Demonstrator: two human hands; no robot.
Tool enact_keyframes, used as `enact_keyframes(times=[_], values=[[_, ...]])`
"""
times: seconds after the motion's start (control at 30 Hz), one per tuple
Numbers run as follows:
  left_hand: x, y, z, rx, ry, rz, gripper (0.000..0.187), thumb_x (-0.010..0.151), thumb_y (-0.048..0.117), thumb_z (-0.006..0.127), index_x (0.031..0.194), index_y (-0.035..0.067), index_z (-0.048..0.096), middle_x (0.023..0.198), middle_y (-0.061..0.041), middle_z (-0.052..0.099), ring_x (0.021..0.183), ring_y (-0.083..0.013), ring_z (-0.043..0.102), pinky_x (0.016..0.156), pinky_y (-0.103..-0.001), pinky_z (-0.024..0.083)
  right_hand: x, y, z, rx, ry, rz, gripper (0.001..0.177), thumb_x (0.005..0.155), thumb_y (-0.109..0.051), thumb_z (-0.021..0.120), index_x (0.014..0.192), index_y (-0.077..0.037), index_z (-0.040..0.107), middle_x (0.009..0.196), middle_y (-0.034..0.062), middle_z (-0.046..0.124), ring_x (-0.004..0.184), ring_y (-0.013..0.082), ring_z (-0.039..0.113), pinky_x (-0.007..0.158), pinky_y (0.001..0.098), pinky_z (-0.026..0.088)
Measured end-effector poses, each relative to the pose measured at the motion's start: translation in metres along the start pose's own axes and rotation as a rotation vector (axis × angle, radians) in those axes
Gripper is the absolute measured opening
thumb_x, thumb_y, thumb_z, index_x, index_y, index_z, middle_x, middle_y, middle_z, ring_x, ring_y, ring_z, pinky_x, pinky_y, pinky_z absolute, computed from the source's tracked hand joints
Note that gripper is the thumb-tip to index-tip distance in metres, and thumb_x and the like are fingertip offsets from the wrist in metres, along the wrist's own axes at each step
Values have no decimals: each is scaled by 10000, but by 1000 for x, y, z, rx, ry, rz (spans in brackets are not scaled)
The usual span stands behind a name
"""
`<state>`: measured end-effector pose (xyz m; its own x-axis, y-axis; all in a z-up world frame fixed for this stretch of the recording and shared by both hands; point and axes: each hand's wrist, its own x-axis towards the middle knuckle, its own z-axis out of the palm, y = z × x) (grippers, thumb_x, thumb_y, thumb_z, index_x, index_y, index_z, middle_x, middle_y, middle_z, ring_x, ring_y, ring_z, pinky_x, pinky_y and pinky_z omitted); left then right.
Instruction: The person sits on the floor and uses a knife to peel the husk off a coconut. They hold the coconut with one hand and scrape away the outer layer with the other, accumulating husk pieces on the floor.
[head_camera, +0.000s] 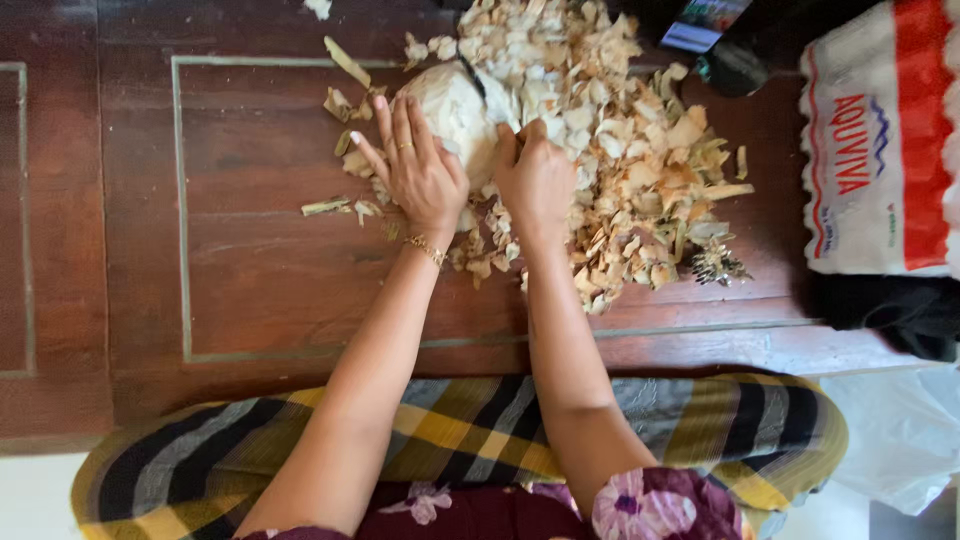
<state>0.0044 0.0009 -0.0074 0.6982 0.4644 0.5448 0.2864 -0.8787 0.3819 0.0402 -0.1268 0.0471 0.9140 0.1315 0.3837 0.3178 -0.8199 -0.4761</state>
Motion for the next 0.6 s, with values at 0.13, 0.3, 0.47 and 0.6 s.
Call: enact_keyframes(times=[0.13, 0.3, 0.47, 0.6], values=[[-2, -1, -1, 0, -3, 1, 560, 937, 197, 458, 1425, -74, 512, 1546, -180, 493, 1531, -319, 250, 1241, -599, -37, -16, 0, -4, -10, -63, 69, 337, 1030, -271, 599, 835, 3, 612, 530, 125, 642, 394, 240, 619, 364, 374, 459], [-2, 3, -10, -20, -7, 13, 589, 915, 196, 470, 1428, -92, 503, 1530, -191, 493, 1525, -335, 246, 1234, -602, -39, -11, 13, 12, 36, -29, 86, 357, 1016, -261, 607, 773, 1, 624, 571, 147, 649, 440, 239, 639, 421, 354, 496], [4, 5, -12, -30, -3, 16, 575, 938, 177, 469, 1447, -90, 495, 1554, -192, 483, 1542, -327, 238, 1246, -605, -34, 3, 37, 13, 151, -134, 195, 352, 1025, -243, 624, 764, -9, 642, 613, 151, 690, 473, 246, 627, 454, 347, 470], [2, 5, -15, -15, -43, 7, 604, 894, 168, 469, 1431, -106, 496, 1531, -205, 486, 1527, -336, 240, 1230, -609, -37, -26, 29, 1, 149, -130, 200, 329, 1010, -242, 614, 783, -4, 633, 613, 147, 682, 461, 206, 632, 450, 314, 481]])
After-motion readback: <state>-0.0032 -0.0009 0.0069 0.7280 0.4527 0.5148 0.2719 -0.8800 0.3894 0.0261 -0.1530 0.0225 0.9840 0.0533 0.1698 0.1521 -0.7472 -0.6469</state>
